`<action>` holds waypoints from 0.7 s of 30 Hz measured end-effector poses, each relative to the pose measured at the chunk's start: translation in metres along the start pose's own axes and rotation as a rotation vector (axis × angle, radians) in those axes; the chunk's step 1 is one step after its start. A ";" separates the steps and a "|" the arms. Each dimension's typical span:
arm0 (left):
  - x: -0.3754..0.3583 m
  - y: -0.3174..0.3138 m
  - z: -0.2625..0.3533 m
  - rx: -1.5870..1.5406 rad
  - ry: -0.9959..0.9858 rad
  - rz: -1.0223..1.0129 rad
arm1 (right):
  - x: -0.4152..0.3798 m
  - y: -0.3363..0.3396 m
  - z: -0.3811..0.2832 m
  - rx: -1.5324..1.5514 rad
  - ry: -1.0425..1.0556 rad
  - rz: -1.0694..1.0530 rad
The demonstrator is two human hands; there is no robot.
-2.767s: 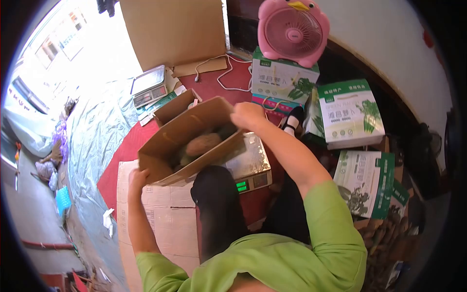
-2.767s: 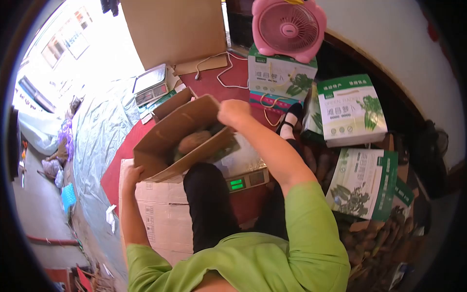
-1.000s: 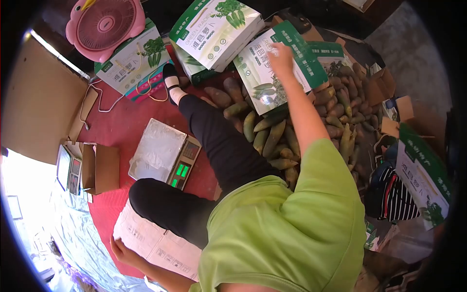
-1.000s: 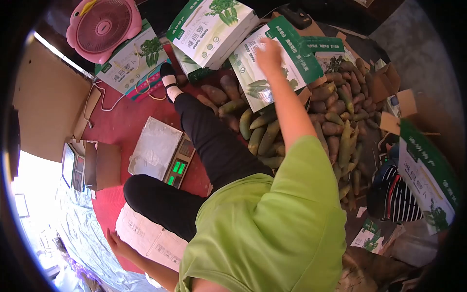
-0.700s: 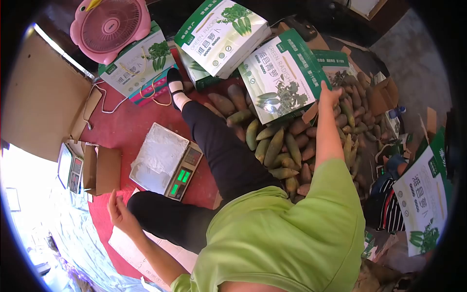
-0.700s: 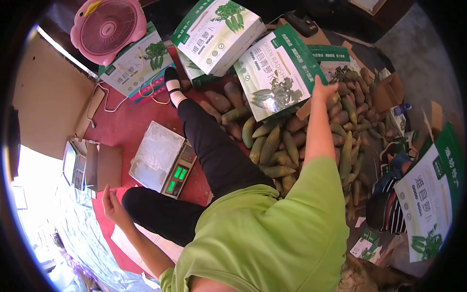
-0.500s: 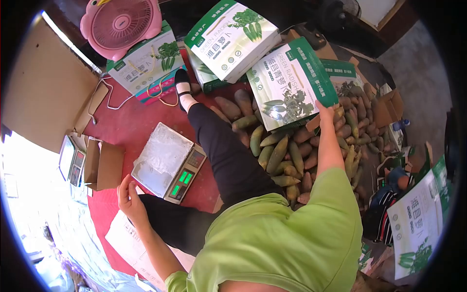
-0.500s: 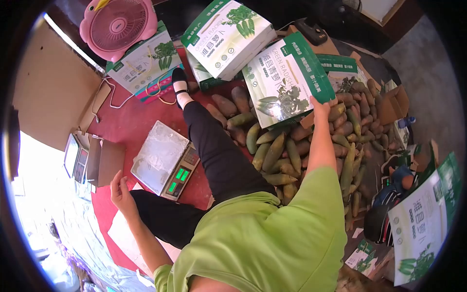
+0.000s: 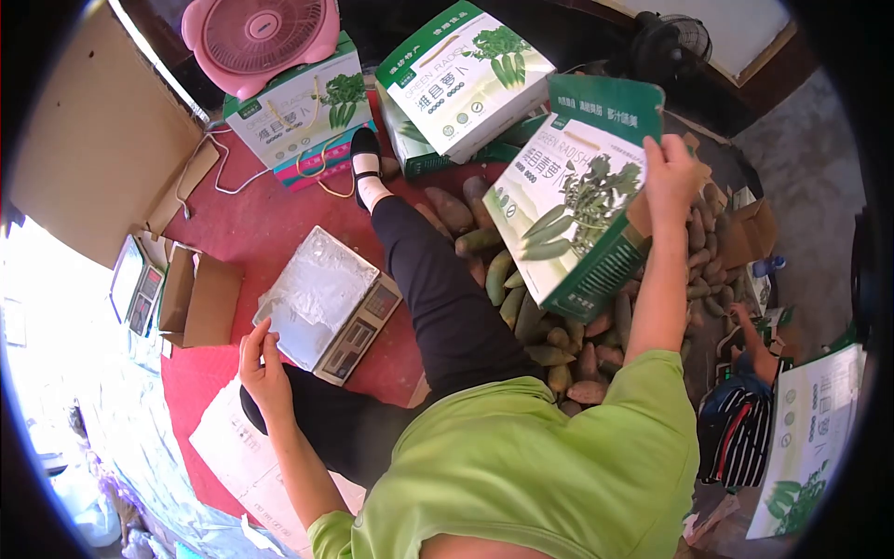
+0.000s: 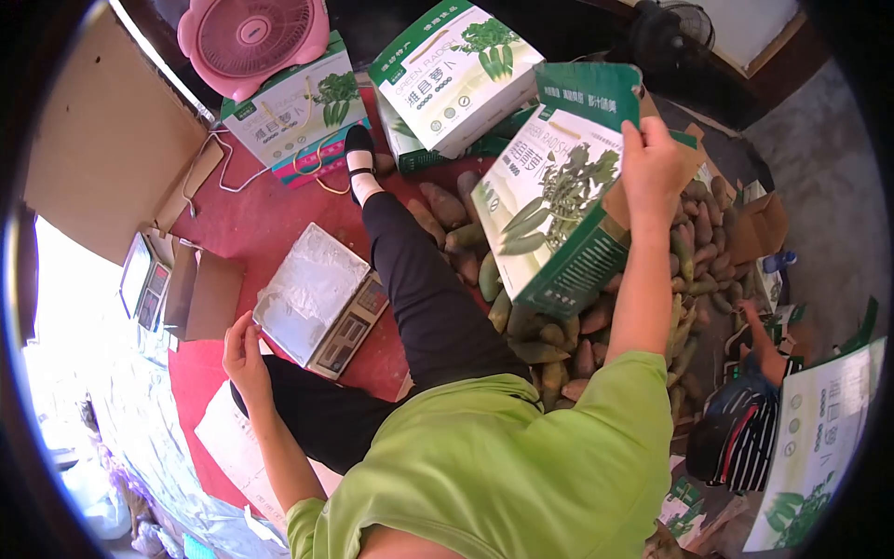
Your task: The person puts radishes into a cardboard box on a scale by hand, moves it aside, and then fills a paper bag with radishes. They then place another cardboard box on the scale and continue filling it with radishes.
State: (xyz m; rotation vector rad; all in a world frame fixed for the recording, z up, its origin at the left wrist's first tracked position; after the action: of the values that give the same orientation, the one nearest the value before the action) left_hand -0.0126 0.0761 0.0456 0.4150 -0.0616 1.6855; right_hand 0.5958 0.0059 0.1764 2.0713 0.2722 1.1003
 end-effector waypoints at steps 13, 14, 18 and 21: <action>0.011 0.022 0.010 -0.051 -0.009 0.067 | 0.007 0.052 -0.184 0.928 0.385 0.307; 0.012 0.026 0.007 -0.084 0.000 0.073 | 0.005 0.045 -0.202 0.925 0.394 0.318; 0.018 0.034 0.011 -0.066 0.040 0.072 | -0.038 0.036 -0.299 0.834 0.627 0.433; 0.024 0.039 0.006 -0.036 0.033 0.052 | -0.068 0.007 -0.354 0.932 0.676 0.285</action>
State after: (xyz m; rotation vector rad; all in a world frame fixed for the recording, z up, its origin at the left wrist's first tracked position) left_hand -0.0511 0.0911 0.0657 0.3615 -0.0789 1.7390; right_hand 0.2769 0.1526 0.2596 2.4654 0.9967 2.1317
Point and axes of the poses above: each hand's wrist, its own x-axis towards the middle knuckle, its own y-axis out of the back of the hand, z = x × y, the point moved 10 cm from there along x, towards the middle knuckle, and after that the axes turned 15 degrees about -x, right-handed, at the moved point
